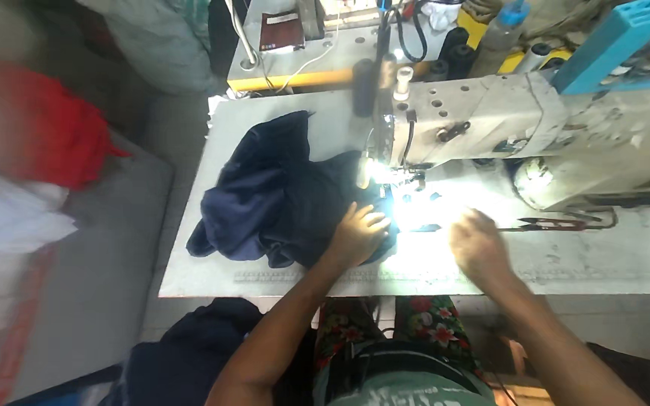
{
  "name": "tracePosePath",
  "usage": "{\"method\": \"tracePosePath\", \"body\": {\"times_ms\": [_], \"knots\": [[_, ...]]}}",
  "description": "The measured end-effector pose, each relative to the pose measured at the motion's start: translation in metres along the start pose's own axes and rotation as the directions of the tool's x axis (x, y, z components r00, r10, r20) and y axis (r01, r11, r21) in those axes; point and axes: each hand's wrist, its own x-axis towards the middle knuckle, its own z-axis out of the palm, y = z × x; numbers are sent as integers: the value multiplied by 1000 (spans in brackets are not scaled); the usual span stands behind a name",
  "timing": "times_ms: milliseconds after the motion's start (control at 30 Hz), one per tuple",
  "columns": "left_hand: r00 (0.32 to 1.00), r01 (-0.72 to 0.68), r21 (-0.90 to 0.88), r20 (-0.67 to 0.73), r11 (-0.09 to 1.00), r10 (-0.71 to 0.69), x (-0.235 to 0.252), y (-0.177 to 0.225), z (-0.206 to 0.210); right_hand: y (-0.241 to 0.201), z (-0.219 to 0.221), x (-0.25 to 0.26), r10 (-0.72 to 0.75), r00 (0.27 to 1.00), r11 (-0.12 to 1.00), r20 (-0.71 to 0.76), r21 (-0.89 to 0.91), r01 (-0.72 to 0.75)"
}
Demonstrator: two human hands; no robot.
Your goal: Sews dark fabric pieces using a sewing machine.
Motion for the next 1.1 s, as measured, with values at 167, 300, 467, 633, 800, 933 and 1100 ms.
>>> {"method": "tracePosePath", "body": {"times_ms": [167, 300, 467, 633, 800, 933, 1100], "knots": [[994, -77, 96, 82, 992, 69, -15, 1, -17, -22, 60, 26, -249, 966, 939, 63, 260, 225], [993, -69, 120, 107, 990, 56, -14, 5, -31, -26, 60, 36, -319, 948, 899, 25, 324, 294], [960, 12, -37, 280, 999, -1, 11, 35, -57, -22, 49, 39, -338, 941, 858, 8, 414, 305], [933, 115, -318, 360, 941, 7, 28, 56, -56, -23, 37, 33, -293, 956, 873, 1, 409, 267], [993, 103, -182, 73, 978, -91, 23, 17, -29, -17, 55, 15, -336, 940, 880, -58, 335, 336], [988, 148, -12, 55, 989, -147, 5, -18, -10, -24, 57, 8, -298, 954, 912, -47, 280, 299], [982, 178, -18, 69, 984, -177, 9, -19, -16, -34, 55, 7, -250, 967, 937, -44, 242, 253]]}}
